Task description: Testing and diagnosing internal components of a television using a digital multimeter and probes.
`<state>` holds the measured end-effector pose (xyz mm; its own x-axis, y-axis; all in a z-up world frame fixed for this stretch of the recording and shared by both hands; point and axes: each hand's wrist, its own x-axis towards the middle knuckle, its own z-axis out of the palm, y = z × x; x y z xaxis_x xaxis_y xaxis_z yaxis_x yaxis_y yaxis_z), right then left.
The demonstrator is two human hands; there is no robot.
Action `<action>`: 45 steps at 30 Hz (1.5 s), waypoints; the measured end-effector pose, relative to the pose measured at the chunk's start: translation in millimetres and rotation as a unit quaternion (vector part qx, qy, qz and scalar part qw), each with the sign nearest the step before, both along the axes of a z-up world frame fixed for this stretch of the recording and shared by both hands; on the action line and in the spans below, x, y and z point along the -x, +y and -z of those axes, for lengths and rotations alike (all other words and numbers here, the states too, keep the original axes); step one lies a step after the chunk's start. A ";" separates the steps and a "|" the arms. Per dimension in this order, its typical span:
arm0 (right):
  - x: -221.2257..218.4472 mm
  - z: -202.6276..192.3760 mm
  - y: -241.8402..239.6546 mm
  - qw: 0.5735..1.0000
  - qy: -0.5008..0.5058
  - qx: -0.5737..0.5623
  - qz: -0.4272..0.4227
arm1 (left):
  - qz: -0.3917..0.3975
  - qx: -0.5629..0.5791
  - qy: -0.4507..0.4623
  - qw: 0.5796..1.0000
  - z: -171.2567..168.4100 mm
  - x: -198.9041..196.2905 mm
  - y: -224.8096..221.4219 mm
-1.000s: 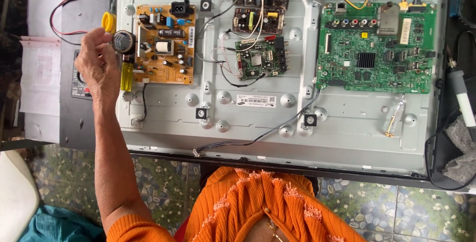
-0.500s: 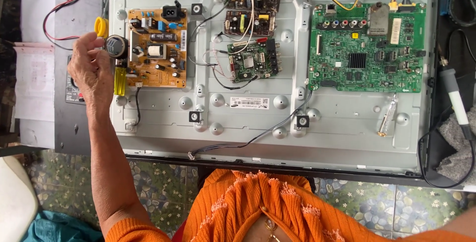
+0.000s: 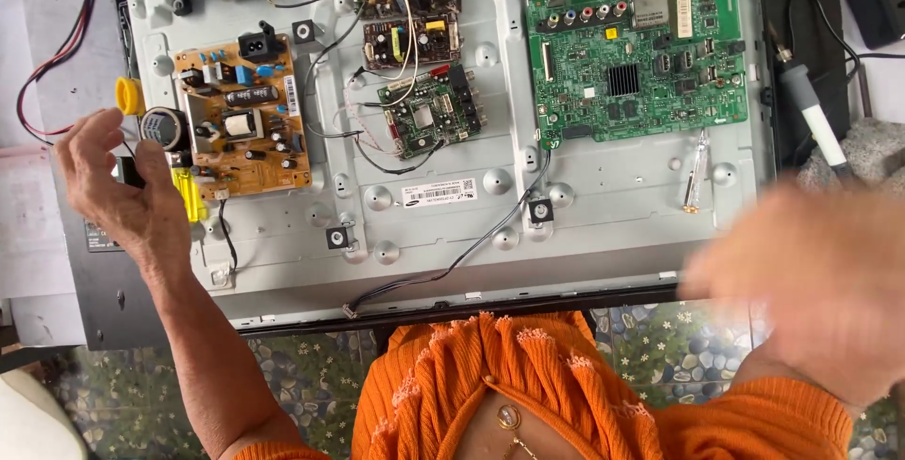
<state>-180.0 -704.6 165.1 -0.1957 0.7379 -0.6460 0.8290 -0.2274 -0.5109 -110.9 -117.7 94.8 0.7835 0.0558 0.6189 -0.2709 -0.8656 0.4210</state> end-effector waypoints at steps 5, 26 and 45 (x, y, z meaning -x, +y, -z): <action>-114.3 55.1 -25.0 0.561 -0.156 -0.497 0.643 | 0.080 -0.068 -0.083 0.991 -26.4 -3.7 -44.1; -251.7 205.4 -53.4 0.494 -0.548 -0.231 0.634 | 0.137 0.022 -0.021 0.990 -18.2 34.8 -113.9; -266.7 215.7 -66.9 0.501 -0.566 -0.210 0.620 | 0.121 0.035 0.012 0.992 -5.3 54.3 -110.0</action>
